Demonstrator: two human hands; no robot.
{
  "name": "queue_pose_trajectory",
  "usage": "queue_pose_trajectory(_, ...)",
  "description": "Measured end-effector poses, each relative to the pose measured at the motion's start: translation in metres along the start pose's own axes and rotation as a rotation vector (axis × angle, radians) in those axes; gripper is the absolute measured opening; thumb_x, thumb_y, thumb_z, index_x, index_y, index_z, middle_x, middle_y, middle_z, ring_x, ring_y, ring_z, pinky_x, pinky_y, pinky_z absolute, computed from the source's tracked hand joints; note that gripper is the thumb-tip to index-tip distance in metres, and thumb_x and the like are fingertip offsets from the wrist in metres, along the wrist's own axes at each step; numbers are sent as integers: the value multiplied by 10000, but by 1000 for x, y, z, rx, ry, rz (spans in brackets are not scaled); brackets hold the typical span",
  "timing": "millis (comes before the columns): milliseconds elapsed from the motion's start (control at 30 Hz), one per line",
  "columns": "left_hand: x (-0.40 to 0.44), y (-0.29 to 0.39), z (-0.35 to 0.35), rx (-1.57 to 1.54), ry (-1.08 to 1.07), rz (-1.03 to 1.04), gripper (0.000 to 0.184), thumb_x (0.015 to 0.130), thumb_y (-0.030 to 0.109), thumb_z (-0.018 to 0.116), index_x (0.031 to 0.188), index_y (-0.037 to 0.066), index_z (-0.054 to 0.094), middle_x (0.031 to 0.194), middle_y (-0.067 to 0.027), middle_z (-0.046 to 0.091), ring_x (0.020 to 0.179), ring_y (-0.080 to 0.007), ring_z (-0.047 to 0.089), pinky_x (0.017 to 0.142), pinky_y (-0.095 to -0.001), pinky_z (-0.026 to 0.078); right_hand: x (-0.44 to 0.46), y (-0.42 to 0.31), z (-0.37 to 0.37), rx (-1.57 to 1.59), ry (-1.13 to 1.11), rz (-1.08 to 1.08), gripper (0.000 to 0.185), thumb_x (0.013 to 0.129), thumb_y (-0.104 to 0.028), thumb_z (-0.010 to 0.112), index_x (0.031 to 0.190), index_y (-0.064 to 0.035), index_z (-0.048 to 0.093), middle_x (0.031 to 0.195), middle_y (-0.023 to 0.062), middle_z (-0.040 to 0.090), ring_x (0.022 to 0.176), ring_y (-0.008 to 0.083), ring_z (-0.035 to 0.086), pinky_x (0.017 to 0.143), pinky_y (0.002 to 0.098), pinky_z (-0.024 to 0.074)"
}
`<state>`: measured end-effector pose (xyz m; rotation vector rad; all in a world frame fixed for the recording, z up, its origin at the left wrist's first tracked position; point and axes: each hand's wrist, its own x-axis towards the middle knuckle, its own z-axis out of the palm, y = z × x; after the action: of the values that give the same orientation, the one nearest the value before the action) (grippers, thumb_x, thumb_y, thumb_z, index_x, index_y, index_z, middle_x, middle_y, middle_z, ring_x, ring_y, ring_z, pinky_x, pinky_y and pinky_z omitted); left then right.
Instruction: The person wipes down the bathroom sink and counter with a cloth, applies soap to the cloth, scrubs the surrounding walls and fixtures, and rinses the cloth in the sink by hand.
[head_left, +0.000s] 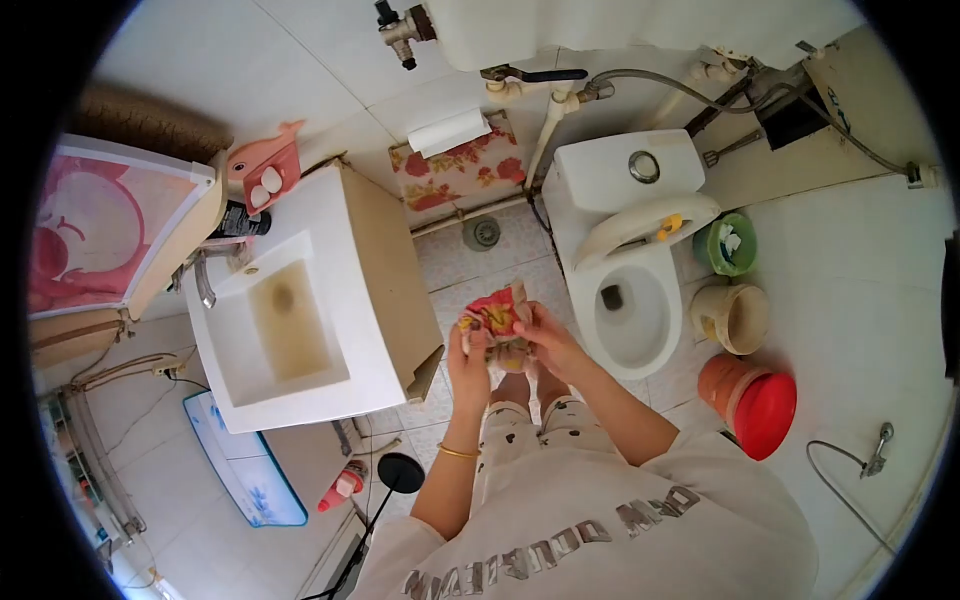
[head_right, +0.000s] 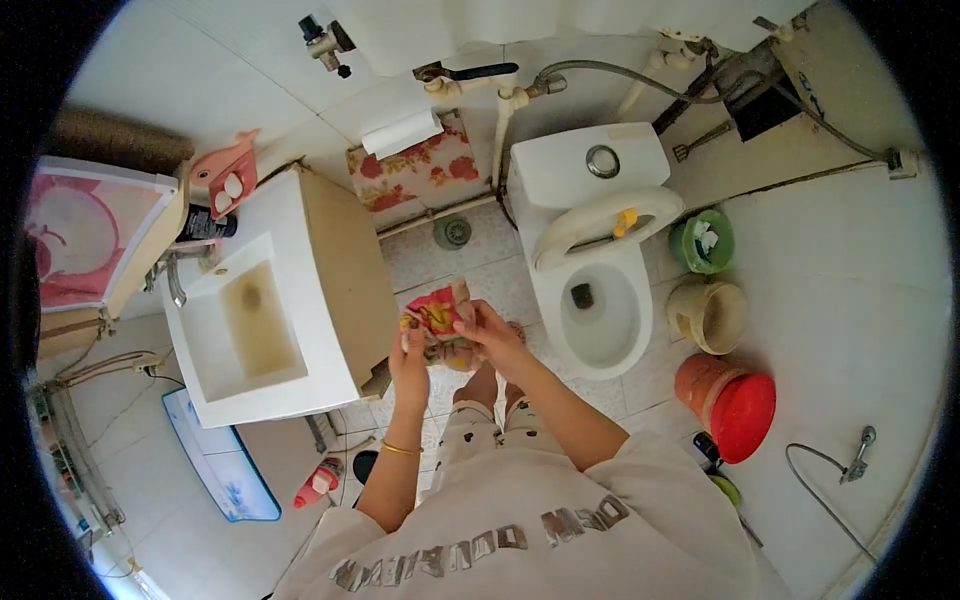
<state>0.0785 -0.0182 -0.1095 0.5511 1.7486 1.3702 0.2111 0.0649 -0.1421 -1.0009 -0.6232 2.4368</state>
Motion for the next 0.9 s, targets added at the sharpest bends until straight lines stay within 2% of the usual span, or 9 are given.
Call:
queue_pose_trajectory(133, -2, 10, -15, 113, -36, 164, 261, 954, 175, 539, 1143, -2, 570, 1072, -109, 571, 970, -210, 552, 855, -332, 454, 0, 7, -30, -1166, 261, -371, 446, 829, -215, 747, 1179, -36, 538, 1051, 32, 545, 1027, 142, 526, 888, 291, 429)
queue_pose_trajectory(233, -18, 31, -20, 597, -117, 353, 241, 874, 104, 584, 1091, 0, 602, 1117, -170, 560, 994, -361, 567, 850, -373, 465, -2, -10, -20, -930, 438, -167, 422, 811, -156, 750, 1163, -26, 555, 1078, 45, 566, 1004, 136, 548, 852, 271, 449)
queue_pose_trajectory(333, -34, 37, -14, 559, -225, 304, 232, 882, 105, 579, 1092, 10, 608, 1073, -156, 579, 977, -349, 571, 853, -395, 448, 13, 20, -21, -187, 257, -422, 407, 825, -83, 709, 1195, -40, 547, 1118, 56, 583, 991, 153, 580, 829, 246, 463)
queue_pose_trajectory(433, -52, 28, -8, 528, -483, 170, 414, 823, 63, 649, 1228, 54, 564, 1190, -169, 569, 1090, -354, 562, 902, -400, 453, 8, 27, 6, 95, 357, -404, 397, 914, -199, 600, 1271, -51, 507, 1226, 89, 569, 1105, 207, 555, 937, 326, 451)
queue_pose_trajectory(467, -55, 26, -6, 497, -580, 123, 470, 810, 51, 662, 1266, 67, 551, 1232, -174, 560, 1126, -353, 554, 925, -397, 452, 15, 52, -10, 489, 293, -297, 429, 932, -251, 553, 1307, -57, 479, 1266, 99, 547, 1150, 218, 528, 980, 349, 422)
queue_pose_trajectory(567, -51, 45, -6, 506, -644, 371, 596, 785, 16, 676, 1350, 104, 508, 1365, -176, 483, 1226, -334, 507, 1001, -397, 426, 29, 121, -64, 1205, 95, -114, 528, 969, -384, 438, 1395, -75, 406, 1373, 124, 478, 1264, 253, 450, 1087, 407, 339)
queue_pose_trajectory(800, -9, 17, -103, 689, -561, 503, 584, 762, -50, 628, 1322, 94, 542, 1410, -162, 442, 1321, -336, 405, 1071, -425, 359, 32, 129, 24, 807, -333, -813, 499, 981, -312, 451, 1415, -73, 391, 1452, 153, 403, 1300, 316, 421, 1048, 478, 397)
queue_pose_trajectory(833, -1, 15, -123, 765, -502, 527, 555, 777, -54, 573, 1314, 82, 541, 1413, -158, 438, 1357, -358, 347, 1110, -452, 301, 24, 114, 55, 1077, 16, -484, 500, 973, -307, 475, 1409, -75, 399, 1397, 146, 465, 1248, 302, 475, 1028, 467, 416)
queue_pose_trajectory(900, 16, 14, -155, 945, -355, 607, 545, 798, -27, 527, 1335, 63, 510, 1440, -168, 406, 1374, -373, 312, 1140, -475, 232, 76, 201, 44, 800, -54, -571, 503, 977, -304, 463, 1418, -74, 386, 1376, 149, 482, 1235, 296, 486, 1025, 443, 421)
